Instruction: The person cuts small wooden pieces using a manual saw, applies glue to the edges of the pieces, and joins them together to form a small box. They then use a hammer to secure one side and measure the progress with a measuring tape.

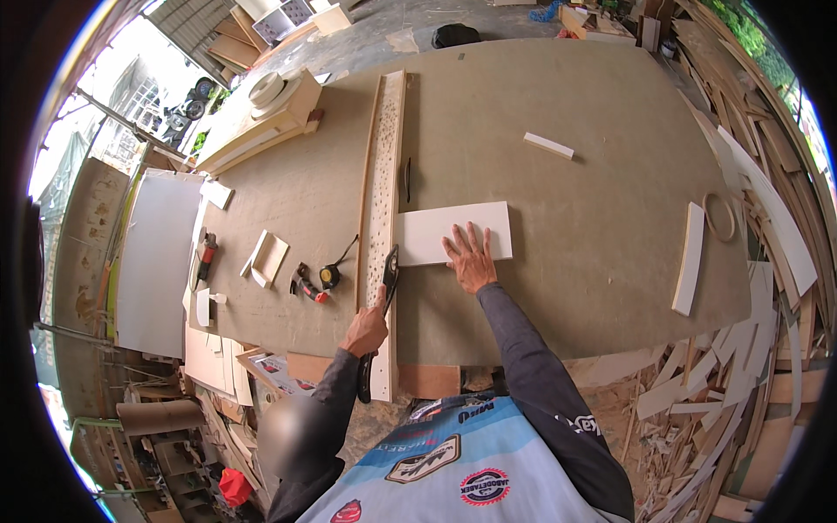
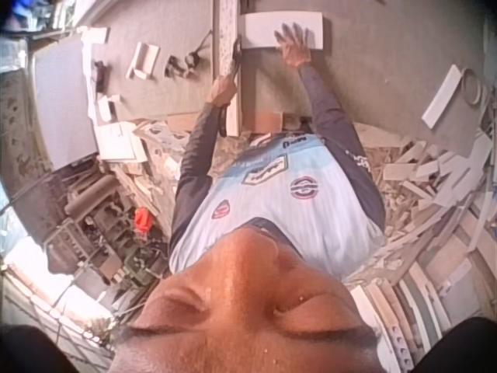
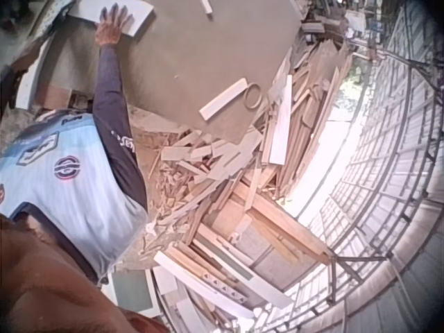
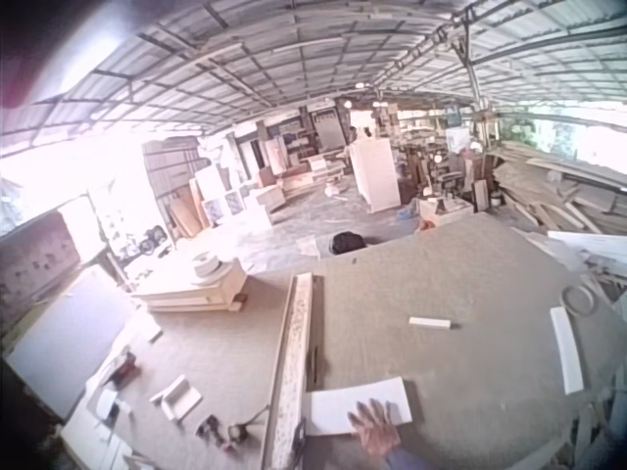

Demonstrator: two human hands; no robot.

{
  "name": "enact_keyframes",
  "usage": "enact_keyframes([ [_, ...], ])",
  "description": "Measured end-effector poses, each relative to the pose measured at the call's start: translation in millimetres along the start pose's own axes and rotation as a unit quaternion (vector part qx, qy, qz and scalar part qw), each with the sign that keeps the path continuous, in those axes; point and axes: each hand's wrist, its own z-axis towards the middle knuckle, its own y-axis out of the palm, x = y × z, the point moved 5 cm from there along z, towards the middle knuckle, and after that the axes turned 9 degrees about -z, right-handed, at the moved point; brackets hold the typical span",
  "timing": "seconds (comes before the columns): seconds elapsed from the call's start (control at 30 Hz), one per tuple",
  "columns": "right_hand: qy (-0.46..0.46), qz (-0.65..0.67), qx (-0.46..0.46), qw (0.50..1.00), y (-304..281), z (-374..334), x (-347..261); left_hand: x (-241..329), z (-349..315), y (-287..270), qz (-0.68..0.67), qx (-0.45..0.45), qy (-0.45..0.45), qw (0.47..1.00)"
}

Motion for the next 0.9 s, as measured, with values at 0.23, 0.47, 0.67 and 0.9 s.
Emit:
enact_keyframes([
  [0.23, -0.001, 0.014, -0.003, 1.000, 2, 22, 10, 14, 23, -15, -0.026, -0.024, -0.019, 0.999],
  [0.47, -0.002, -0.005, -0.004, 1.000, 4, 44, 21, 18, 44, -21, -0.005, -0.009, -0.019, 1.000],
  [0.67, 0.005, -0.017, -0.009, 1.000, 8, 53, 25, 19, 54, -25, -0.034, -0.023, -0.034, 0.999],
  [0.9, 0.009, -0.013, -0.013, 1.000, 11, 65, 29, 21, 64, -29, -0.011, -0.003, -0.009, 1.000],
])
